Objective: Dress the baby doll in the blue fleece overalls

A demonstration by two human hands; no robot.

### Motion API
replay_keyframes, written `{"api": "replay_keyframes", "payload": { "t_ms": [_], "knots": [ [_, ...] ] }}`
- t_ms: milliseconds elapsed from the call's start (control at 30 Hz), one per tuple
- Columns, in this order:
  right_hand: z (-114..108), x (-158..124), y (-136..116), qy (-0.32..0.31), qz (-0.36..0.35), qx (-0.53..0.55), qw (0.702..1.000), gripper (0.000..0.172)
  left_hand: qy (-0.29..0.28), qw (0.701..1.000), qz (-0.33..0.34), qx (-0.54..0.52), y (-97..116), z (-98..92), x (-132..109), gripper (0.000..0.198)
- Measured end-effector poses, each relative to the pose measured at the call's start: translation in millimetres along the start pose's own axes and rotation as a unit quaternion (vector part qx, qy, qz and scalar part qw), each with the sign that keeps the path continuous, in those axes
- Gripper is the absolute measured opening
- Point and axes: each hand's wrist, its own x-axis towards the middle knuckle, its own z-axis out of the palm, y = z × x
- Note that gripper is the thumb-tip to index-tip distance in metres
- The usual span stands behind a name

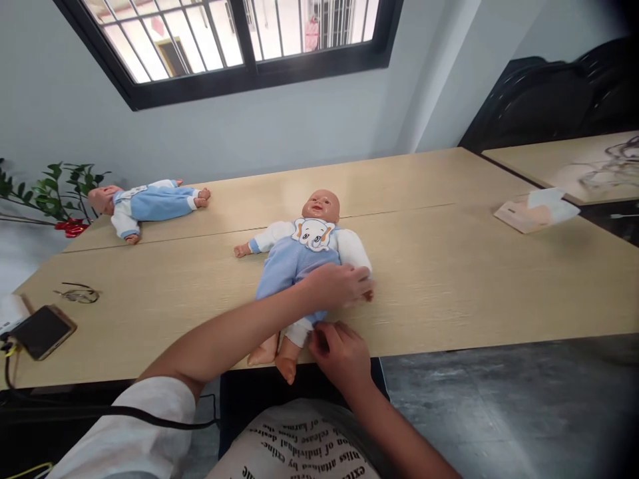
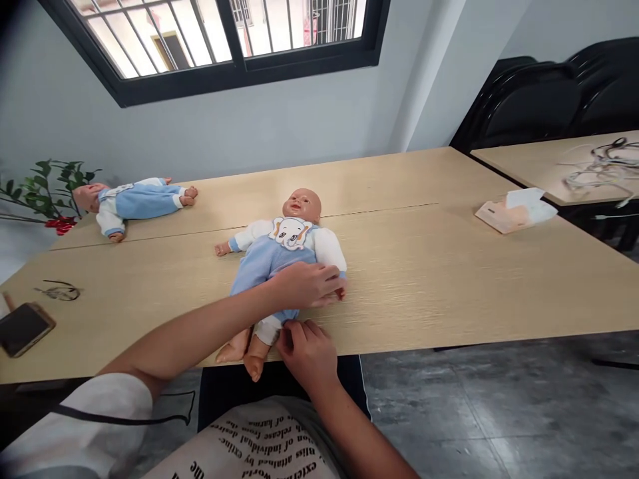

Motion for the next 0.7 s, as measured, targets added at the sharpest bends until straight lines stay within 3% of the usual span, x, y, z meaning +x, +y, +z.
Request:
{"api": "replay_keyframes", "payload": {
  "t_ms": [133,200,267,333,467,700],
  "knots": [
    [0.1,-0.2,1.7,0.006,0.012,0.019,1.0,0.009,0.093,0.985,-0.063,-0.134,10.6,-23.8,-77.9,0.037],
    [-1.0,0.1,2.4,-0.002,0.016,0.03,0.999,0.009,0.094,0.974,-0.073,-0.191,27.7,-26.5,-127.8,0.047],
    [-2.3,0.0,1.5,-0.01,0.011,0.032,0.999,0.009,0.057,0.977,-0.09,-0.186,49.8,-20.1,-170.7,0.061],
    [-3.0,-1.1,-2.0,-0.021,-0.007,0.03,0.999,0.01,0.064,0.981,-0.107,-0.152,71.6,-7.7,-198.4,0.053],
    [-2.1,-8.0,-13.2,-0.041,-0.067,0.031,0.996,0.016,0.151,0.97,-0.168,-0.093,96.7,15.7,-209.8,0.028],
    [-8.8,-11.9,-12.7,-0.046,-0.061,0.021,0.997,0.014,0.218,0.958,-0.162,-0.089,98.3,23.7,-194.7,0.025]
  ]
}}
